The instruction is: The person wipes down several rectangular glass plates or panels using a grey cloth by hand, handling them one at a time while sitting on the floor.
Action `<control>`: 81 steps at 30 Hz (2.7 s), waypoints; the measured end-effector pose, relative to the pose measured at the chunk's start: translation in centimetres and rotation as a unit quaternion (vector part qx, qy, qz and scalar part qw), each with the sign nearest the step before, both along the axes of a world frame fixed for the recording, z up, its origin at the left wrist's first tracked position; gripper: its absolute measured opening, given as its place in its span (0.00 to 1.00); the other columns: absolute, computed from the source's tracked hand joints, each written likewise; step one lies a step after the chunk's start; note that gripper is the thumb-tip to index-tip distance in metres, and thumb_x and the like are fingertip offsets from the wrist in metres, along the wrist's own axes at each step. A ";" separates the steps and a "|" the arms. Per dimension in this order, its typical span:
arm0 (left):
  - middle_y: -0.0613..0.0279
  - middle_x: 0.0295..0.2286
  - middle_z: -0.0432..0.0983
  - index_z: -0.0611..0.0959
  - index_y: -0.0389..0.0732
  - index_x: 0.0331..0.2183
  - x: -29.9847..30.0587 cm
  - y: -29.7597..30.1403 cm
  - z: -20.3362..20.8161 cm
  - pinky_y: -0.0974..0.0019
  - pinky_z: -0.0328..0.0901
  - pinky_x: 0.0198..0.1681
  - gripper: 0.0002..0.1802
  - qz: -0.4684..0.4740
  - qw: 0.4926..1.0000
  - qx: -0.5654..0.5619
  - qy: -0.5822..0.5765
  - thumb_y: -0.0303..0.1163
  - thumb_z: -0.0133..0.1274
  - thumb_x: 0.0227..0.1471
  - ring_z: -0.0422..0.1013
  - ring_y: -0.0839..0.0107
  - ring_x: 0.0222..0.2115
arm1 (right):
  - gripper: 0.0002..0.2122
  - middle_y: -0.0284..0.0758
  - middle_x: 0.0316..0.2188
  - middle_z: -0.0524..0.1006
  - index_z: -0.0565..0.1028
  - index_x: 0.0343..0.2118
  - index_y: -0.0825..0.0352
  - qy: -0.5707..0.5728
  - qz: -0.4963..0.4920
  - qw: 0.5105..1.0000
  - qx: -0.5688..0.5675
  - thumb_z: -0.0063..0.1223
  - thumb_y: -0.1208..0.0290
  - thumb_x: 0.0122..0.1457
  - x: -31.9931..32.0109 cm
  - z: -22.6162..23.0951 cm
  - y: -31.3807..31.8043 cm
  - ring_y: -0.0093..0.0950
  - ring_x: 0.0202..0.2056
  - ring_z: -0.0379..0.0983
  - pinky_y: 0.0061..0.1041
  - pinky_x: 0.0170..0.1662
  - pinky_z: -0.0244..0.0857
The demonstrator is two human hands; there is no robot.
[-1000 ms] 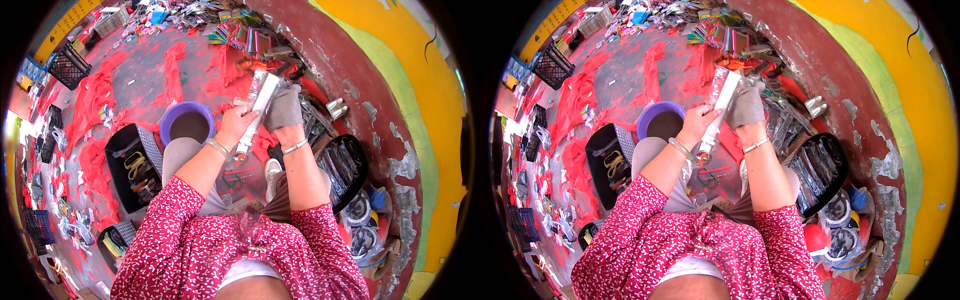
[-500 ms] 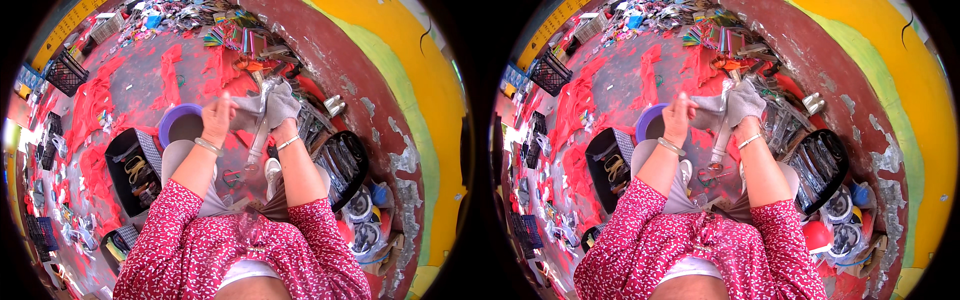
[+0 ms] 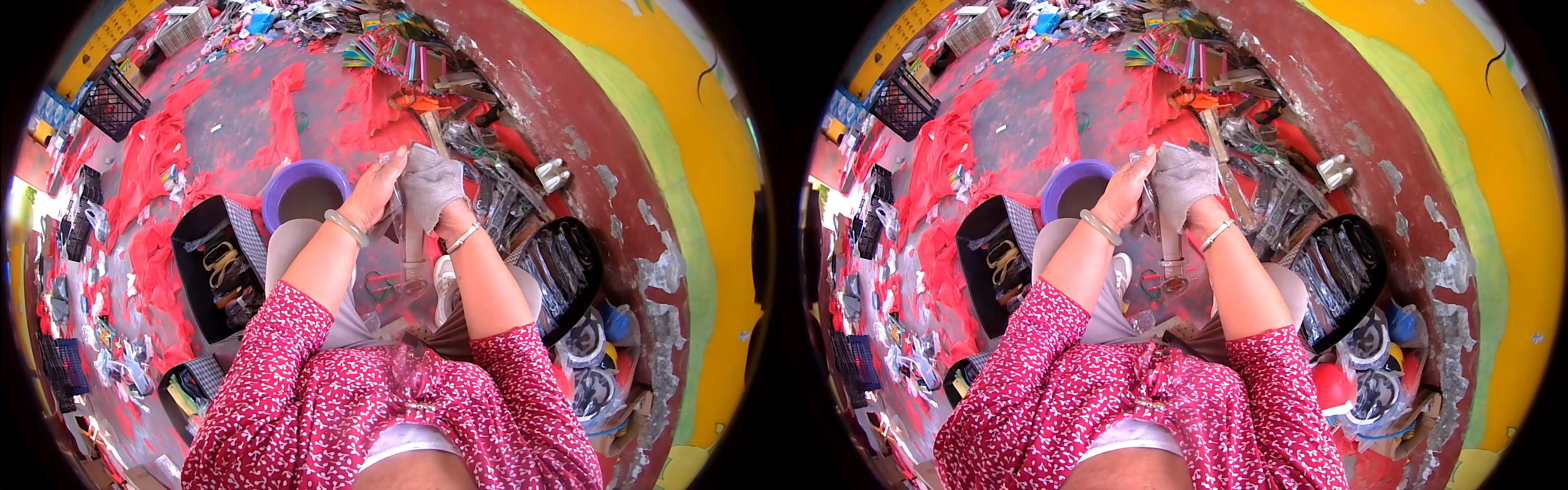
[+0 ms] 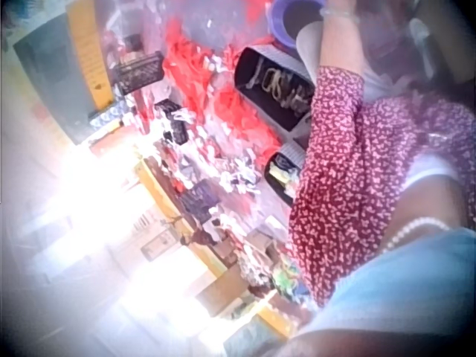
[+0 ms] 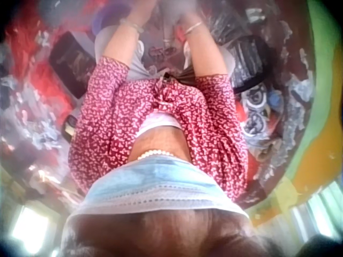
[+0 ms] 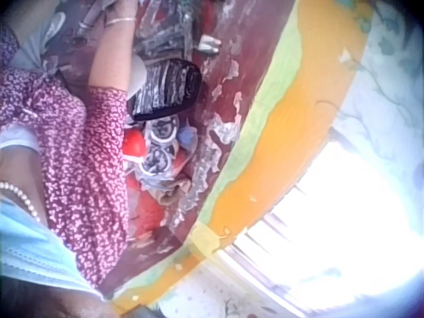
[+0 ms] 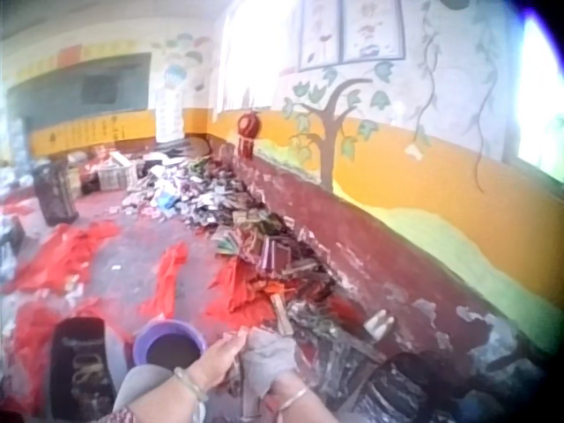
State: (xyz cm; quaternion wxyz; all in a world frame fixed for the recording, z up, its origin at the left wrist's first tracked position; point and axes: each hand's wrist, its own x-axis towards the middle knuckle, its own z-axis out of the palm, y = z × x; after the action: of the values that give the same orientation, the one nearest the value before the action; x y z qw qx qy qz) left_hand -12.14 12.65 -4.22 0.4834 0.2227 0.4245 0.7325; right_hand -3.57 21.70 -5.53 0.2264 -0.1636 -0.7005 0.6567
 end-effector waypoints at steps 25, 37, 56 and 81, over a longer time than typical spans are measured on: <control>0.48 0.32 0.75 0.74 0.30 0.37 -4.6 -0.9 -0.8 0.67 0.66 0.37 0.24 0.169 0.983 0.018 0.064 0.43 0.35 0.57 0.72 0.67 0.30 | 0.12 0.44 0.33 0.72 0.70 0.35 0.64 -0.044 0.056 0.802 0.593 0.43 0.71 0.46 -0.5 3.1 -3.2 0.38 0.33 0.68 0.31 0.34 0.59; 0.50 0.25 0.75 0.75 0.31 0.32 -5.0 -2.2 6.2 0.66 0.68 0.25 0.24 0.241 0.965 0.089 0.057 0.42 0.33 0.58 0.72 0.67 0.21 | 0.23 0.25 0.41 0.68 0.63 0.50 0.62 -0.116 0.195 0.972 -0.056 0.52 0.76 0.50 2.7 4.2 -4.5 0.18 0.40 0.63 0.19 0.44 0.60; 0.51 0.36 0.72 0.71 0.33 0.40 2.0 3.8 6.6 0.60 0.66 0.42 0.24 -0.037 0.999 0.016 0.012 0.46 0.47 0.51 0.70 0.63 0.37 | 0.12 0.48 0.29 0.72 0.61 0.40 0.65 -0.109 -0.151 0.965 0.186 0.32 0.65 0.57 3.0 7.3 0.7 0.48 0.27 0.70 0.41 0.30 0.62; 0.56 0.24 0.71 0.71 0.38 0.29 -0.5 6.6 2.8 0.59 0.66 0.33 0.10 0.194 0.945 0.055 -0.259 0.36 0.45 0.53 0.69 0.63 0.27 | 0.14 0.46 0.38 0.71 0.63 0.45 0.60 -0.252 -0.235 0.849 0.401 0.35 0.69 0.55 0.8 6.3 1.4 0.45 0.36 0.69 0.39 0.37 0.62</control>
State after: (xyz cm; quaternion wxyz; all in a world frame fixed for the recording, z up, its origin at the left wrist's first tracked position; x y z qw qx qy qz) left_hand -12.66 19.26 -1.39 0.4127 -0.0353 0.2786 0.8665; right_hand -2.76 23.05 0.73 0.2359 -0.3784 -0.8764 0.1821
